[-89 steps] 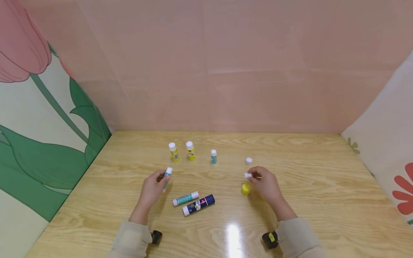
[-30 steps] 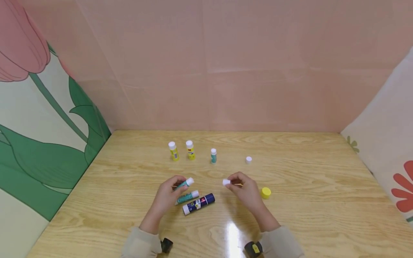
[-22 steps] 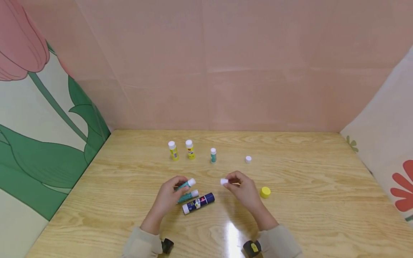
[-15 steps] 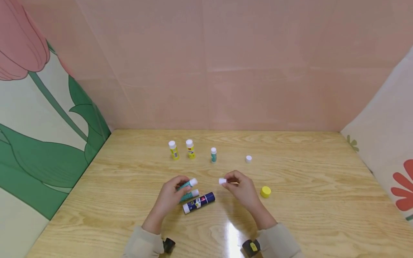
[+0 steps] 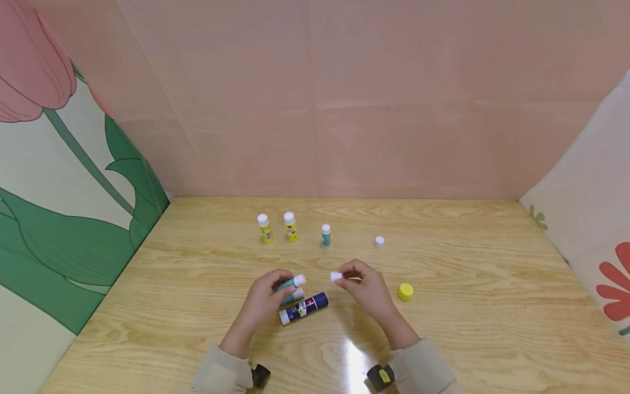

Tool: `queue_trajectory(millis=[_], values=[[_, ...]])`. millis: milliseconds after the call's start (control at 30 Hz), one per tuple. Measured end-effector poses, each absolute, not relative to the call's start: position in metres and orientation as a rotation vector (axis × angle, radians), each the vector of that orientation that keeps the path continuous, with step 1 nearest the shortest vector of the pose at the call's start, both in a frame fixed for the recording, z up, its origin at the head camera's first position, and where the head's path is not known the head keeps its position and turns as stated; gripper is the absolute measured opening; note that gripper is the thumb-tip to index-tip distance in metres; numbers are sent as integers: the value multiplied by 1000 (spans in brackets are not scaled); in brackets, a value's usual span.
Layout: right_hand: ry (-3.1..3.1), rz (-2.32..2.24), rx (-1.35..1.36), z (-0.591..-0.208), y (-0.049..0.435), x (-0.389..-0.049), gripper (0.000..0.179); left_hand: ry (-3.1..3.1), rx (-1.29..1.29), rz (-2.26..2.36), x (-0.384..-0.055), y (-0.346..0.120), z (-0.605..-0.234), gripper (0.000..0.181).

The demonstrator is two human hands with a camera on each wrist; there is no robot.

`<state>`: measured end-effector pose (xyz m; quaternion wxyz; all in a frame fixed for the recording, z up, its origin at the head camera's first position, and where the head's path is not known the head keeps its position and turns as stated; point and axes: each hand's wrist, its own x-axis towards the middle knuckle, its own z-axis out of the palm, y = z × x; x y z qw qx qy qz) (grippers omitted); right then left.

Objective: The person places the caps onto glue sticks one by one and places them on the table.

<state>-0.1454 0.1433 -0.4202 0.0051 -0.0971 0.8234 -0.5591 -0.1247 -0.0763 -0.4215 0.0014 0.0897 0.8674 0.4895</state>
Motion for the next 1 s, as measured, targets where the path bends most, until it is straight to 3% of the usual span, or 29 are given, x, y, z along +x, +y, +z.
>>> queue_trajectory(millis=[1000], values=[[2481, -1841, -346, -416, 135, -141, 14, 2686, 284, 1547, -121, -69, -420, 20]])
